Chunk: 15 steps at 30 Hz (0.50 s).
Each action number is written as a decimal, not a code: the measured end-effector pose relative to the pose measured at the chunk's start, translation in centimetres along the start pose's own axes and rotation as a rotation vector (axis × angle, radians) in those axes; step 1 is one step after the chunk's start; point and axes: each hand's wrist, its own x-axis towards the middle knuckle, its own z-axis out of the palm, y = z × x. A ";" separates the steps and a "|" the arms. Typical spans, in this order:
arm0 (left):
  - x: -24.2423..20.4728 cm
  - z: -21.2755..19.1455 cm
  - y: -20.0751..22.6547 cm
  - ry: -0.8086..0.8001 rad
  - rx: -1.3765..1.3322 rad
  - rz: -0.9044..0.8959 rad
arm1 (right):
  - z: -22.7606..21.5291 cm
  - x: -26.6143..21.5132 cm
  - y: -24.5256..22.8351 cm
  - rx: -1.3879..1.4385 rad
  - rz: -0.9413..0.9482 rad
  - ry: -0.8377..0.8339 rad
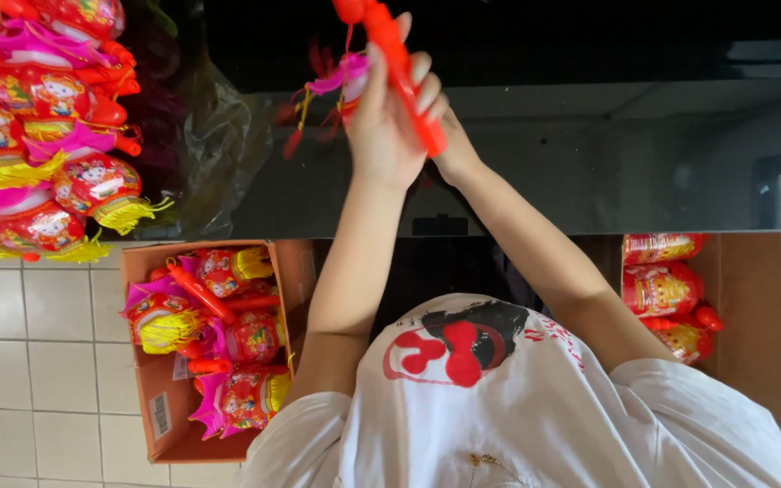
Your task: Assembling battery-operated Chinese lanterns by inserting batteries into handles and attaching them to the lantern bodies.
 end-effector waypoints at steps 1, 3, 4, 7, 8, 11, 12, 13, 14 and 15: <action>1.0 -1.4 -0.4 -0.007 0.002 0.002 | -0.7 -0.1 -0.4 -0.001 -0.008 -0.001; 2.8 -4.2 -1.3 -0.051 -0.040 0.043 | -2.0 -0.5 -1.1 -0.311 -0.070 0.127; 3.1 -4.7 -1.5 -0.052 -0.040 0.046 | -2.5 -1.1 -2.4 -0.313 -0.071 0.126; 4.3 -6.7 -2.8 -0.208 -0.077 0.049 | -4.6 -2.2 -5.0 -0.291 -0.221 0.337; 4.8 -7.8 -3.6 -0.148 -0.030 0.029 | -5.3 -2.4 -5.1 -0.252 -0.193 0.255; 5.7 -10.3 -5.4 -0.091 0.091 -0.022 | -6.9 -2.6 -5.0 -0.319 -0.163 0.128; 6.0 -10.9 -5.8 -0.093 0.166 -0.045 | -7.4 -2.4 -5.0 -0.424 -0.159 0.073; 6.2 -11.3 -5.5 -0.102 0.167 -0.043 | -8.0 -2.5 -4.3 -0.428 -0.168 0.076; 6.4 -11.8 -5.1 -0.114 0.160 -0.080 | -8.5 -2.5 -3.6 -0.421 -0.196 0.098; 6.4 -12.2 -4.8 -0.122 0.154 -0.113 | -9.1 -2.6 -2.9 -0.413 -0.223 0.114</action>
